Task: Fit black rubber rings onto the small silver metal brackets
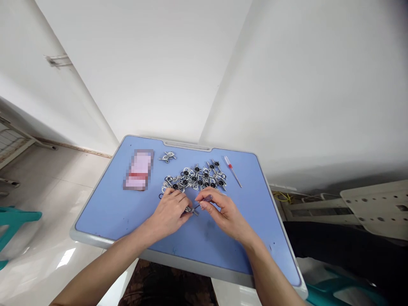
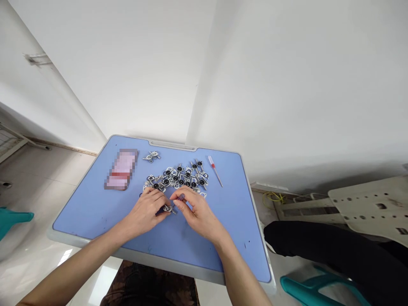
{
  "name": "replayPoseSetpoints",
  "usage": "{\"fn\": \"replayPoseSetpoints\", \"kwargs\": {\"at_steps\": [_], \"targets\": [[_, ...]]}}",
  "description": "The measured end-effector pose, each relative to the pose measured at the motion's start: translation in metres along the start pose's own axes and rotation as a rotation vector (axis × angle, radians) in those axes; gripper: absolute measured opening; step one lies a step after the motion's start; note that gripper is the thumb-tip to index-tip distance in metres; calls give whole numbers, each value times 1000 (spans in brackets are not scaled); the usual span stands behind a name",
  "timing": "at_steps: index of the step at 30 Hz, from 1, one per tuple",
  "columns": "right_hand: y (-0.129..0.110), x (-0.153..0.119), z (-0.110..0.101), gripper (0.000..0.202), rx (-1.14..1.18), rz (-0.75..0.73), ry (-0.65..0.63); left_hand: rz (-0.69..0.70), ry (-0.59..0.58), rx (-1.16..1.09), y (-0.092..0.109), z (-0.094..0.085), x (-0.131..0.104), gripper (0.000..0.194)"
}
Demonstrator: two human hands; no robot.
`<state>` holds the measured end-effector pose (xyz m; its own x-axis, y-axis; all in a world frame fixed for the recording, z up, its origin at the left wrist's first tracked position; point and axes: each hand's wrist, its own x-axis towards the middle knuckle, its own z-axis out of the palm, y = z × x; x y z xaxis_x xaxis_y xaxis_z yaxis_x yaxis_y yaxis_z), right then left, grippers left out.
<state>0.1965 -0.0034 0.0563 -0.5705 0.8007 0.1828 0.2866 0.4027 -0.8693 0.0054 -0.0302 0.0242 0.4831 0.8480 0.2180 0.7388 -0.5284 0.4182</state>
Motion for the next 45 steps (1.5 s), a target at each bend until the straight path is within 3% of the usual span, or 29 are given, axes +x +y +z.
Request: {"fn": "replayPoseSetpoints", "kwargs": {"at_steps": [13, 20, 29, 45], "targets": [[-1, -2, 0, 12, -43, -51, -10, 11, 26, 32, -1, 3, 0, 5], [3, -4, 3, 22, -93, -104, 0, 15, 21, 40, -1, 2, 0, 7], [3, -5, 3, 18, -158, -148, 111, 4, 18, 23, -2, 4, -1, 6], [0, -2, 1, 13, -237, -166, 49, -8, 6, 18, 0, 1, 0, 5]]}}
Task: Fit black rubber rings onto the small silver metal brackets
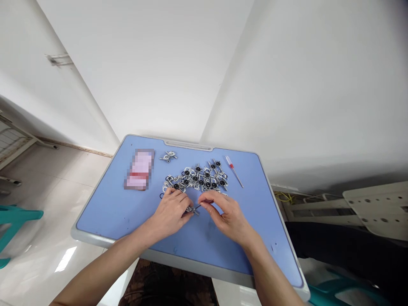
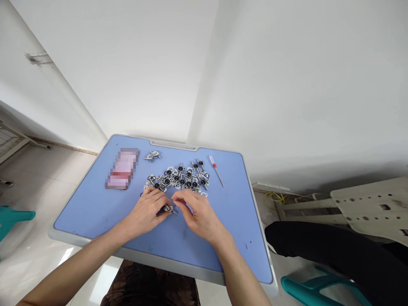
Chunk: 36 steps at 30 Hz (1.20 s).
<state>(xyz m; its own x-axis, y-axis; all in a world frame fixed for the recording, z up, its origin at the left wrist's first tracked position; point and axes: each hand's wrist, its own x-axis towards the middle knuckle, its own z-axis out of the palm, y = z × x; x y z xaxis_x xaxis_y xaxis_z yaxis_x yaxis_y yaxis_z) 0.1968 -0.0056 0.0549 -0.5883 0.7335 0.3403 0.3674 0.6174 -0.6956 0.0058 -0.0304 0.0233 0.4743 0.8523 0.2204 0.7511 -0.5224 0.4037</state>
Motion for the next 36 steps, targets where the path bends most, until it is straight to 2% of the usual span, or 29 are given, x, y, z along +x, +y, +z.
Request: {"fn": "replayPoseSetpoints", "kwargs": {"at_steps": [12, 18, 24, 26, 32, 34, 36], "targets": [[3, -2, 2, 16, -25, -48, -22, -4, 5, -7, 0, 0, 0, 6], [8, -3, 10, 24, -131, -89, 72, 2, 13, 6, 0, 0, 0, 6], [1, -1, 2, 39, -75, -58, -21, -3, 6, -2, 0, -1, 0, 6], [0, -1, 1, 38, -54, -45, -4, -2, 3, -4, 1, -1, 0, 5], [8, -1, 10, 23, -119, -61, 167, 15, -3, -31, 1, -1, 0, 5], [8, -1, 10, 20, -111, -64, 176, 16, -2, -34, 1, -1, 0, 7], [6, 0, 5, 19, -78, -57, 126, 13, 1, -35, 1, -1, 0, 7]]}}
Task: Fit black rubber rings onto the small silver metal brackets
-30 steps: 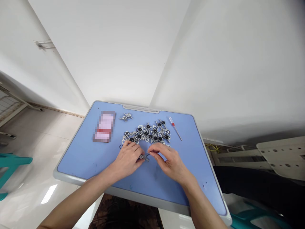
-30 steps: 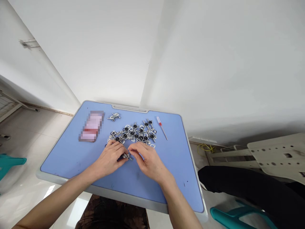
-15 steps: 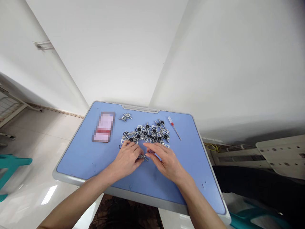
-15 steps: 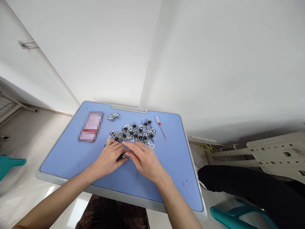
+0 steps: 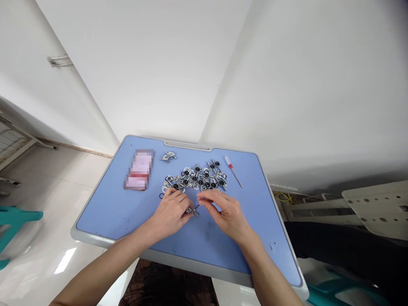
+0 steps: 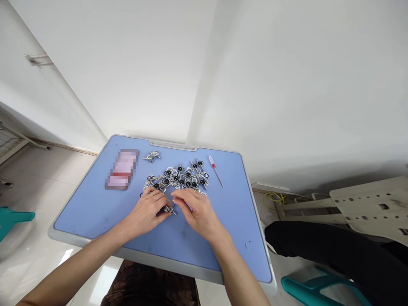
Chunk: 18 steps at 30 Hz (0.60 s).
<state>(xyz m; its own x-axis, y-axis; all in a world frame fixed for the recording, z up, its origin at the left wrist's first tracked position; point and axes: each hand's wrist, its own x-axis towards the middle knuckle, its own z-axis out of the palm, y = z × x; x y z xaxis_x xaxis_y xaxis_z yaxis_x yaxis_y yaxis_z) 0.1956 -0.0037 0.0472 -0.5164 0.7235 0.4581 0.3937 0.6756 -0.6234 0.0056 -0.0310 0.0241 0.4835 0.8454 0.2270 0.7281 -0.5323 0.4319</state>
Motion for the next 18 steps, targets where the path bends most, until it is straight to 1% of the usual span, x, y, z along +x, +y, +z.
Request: {"fn": "replayPoseSetpoints", "kwargs": {"at_steps": [3, 5, 9, 14, 18], "targets": [[-4, 2, -9, 23, 45, 35, -101, -4, -2, -1, 0, 0, 0, 7], [-5, 2, -12, 23, 61, 42, -123, -6, -7, -5, 0, 0, 0, 7], [-6, 2, -9, 17, 70, 2, -125, -10, -7, -3, 0, 0, 0, 7], [-2, -1, -1, 6, -94, 12, -87, 0, -1, 8, 0, 0, 0, 8], [-3, -1, -2, 7, -140, -32, -105, -1, 2, 26, 1, 0, 0, 8]]}}
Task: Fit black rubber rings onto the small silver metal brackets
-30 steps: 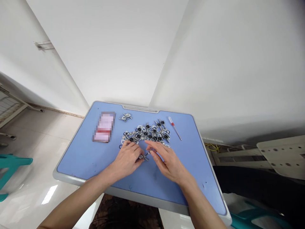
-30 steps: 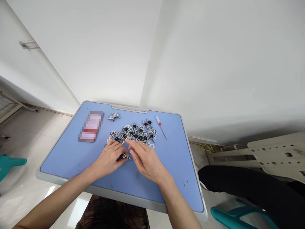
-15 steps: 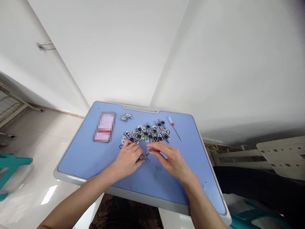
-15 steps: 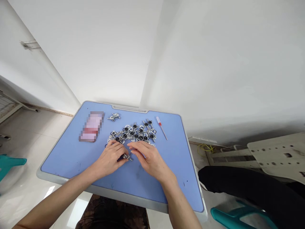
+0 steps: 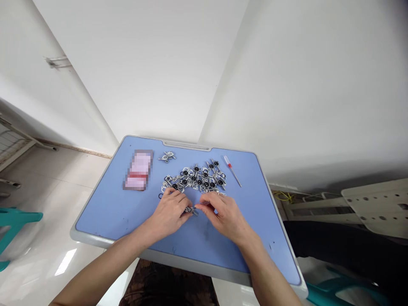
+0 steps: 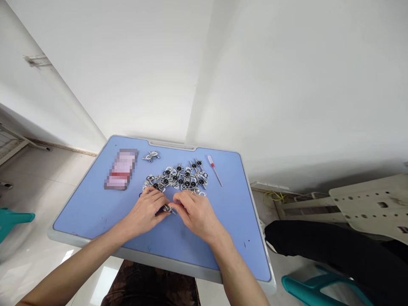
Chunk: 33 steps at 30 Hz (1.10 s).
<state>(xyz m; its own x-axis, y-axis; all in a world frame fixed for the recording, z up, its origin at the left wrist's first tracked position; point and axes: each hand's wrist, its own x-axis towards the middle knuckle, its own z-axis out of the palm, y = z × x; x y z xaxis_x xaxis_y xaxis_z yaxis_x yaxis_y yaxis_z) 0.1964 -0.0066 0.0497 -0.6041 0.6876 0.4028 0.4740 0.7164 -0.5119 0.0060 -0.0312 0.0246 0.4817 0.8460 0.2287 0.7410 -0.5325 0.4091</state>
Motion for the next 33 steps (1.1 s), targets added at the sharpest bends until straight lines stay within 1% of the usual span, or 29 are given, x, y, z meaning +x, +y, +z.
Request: {"fn": "replayPoseSetpoints", "kwargs": {"at_steps": [3, 6, 9, 12, 14, 16, 19, 21, 23, 26, 28, 31, 33], "targets": [[-5, 2, -4, 10, 43, -24, -33, -6, -2, -2, 0, 0, 0, 8], [-8, 3, -5, 23, 109, -39, -41, -9, -14, 1, -1, 1, -1, 8], [-5, 2, 1, 24, 66, -69, 35, -4, -15, 6, -1, 1, -1, 7], [0, -1, 9, 11, -56, -68, 160, 7, -4, 14, -1, 1, 0, 8], [1, -1, 12, 4, -108, -64, 206, 11, 2, 23, -1, 1, 0, 9], [-1, -1, 12, 6, -90, -71, 179, 7, 1, 26, -1, 2, 0, 9], [-6, 1, 7, 19, 45, -64, 44, -1, -2, 13, -1, 3, 0, 9], [-9, 2, 2, 26, 128, -58, -5, -2, 3, 9, -2, 4, 0, 9], [-10, 2, 0, 25, 170, -61, 0, 0, 6, 16, -2, 4, -1, 11], [-8, 1, 1, 15, 173, -57, 33, 4, 6, 28, -1, 3, 0, 12], [-7, 0, 3, 13, 160, -53, 46, 8, 6, 28, -1, 3, 0, 13], [-6, -1, 7, 16, 122, -79, 71, 17, 12, 25, -1, 2, 0, 13], [-5, -2, 9, 11, 70, -90, 94, 22, 13, 26, -1, 2, 0, 15]]}}
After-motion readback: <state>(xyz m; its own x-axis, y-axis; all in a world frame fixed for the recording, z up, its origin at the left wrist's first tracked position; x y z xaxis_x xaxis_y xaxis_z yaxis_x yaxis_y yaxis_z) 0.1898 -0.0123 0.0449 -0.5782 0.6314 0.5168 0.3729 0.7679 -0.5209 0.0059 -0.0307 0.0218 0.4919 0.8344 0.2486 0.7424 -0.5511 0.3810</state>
